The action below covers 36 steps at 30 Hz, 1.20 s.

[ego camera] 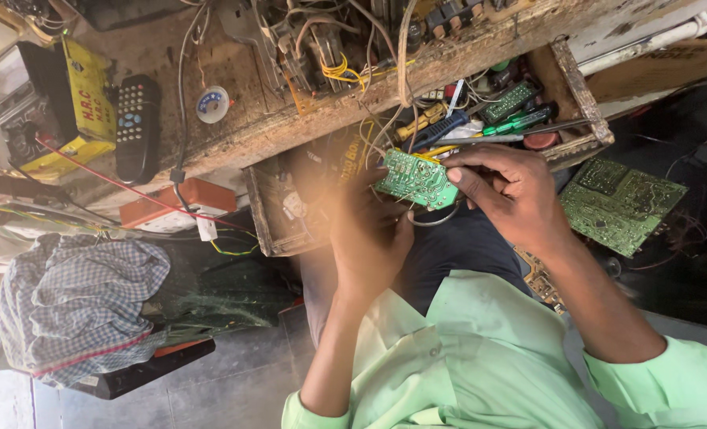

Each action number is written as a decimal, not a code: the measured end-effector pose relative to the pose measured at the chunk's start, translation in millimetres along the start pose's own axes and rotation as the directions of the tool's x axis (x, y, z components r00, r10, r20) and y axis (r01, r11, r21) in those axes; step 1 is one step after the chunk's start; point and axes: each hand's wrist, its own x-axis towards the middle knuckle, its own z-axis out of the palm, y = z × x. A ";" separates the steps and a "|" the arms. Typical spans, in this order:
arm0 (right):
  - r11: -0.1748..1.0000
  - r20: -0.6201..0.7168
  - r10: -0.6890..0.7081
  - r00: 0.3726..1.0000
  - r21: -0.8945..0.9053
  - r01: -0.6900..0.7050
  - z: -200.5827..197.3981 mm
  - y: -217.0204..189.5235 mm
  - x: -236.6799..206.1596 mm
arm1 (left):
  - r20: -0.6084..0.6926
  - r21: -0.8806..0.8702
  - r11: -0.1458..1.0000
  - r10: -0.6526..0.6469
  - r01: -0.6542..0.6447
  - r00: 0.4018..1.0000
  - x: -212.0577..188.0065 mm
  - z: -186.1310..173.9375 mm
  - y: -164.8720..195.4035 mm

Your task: The person sits at a cluttered electronics repair workbench and uses a soldering iron to solder and desolder components on green circuit boards. They pick up boards from a drawer of parts and tools, hold a board steady with one hand while working on its solder joints, and set boards aside on the bench as they finish each one.

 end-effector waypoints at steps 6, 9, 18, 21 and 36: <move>1.000 0.005 -0.002 1.000 0.012 0.001 1.1 0.3 -1.0 | 0.017 -0.282 0.916 -0.292 0.285 0.956 -3.0 6.8 2.0; 1.000 0.011 -0.003 1.000 0.030 0.003 1.7 0.1 -0.4 | 0.022 -0.320 0.895 -0.321 0.311 0.947 -3.0 7.3 1.0; 0.999 0.022 0.000 1.000 0.040 -0.001 0.4 -0.3 -0.3 | 0.023 -0.221 0.931 -0.293 0.291 0.956 0.3 5.5 2.7; 0.999 0.030 -0.001 1.000 0.037 -0.001 0.6 -1.1 1.3 | -0.053 0.110 0.994 0.026 -0.020 0.998 5.2 2.3 4.8; 0.623 -0.581 0.117 0.805 0.674 0.396 -287.7 50.4 108.4 | -0.064 -0.311 0.950 -0.001 -0.019 0.998 1.0 6.1 1.5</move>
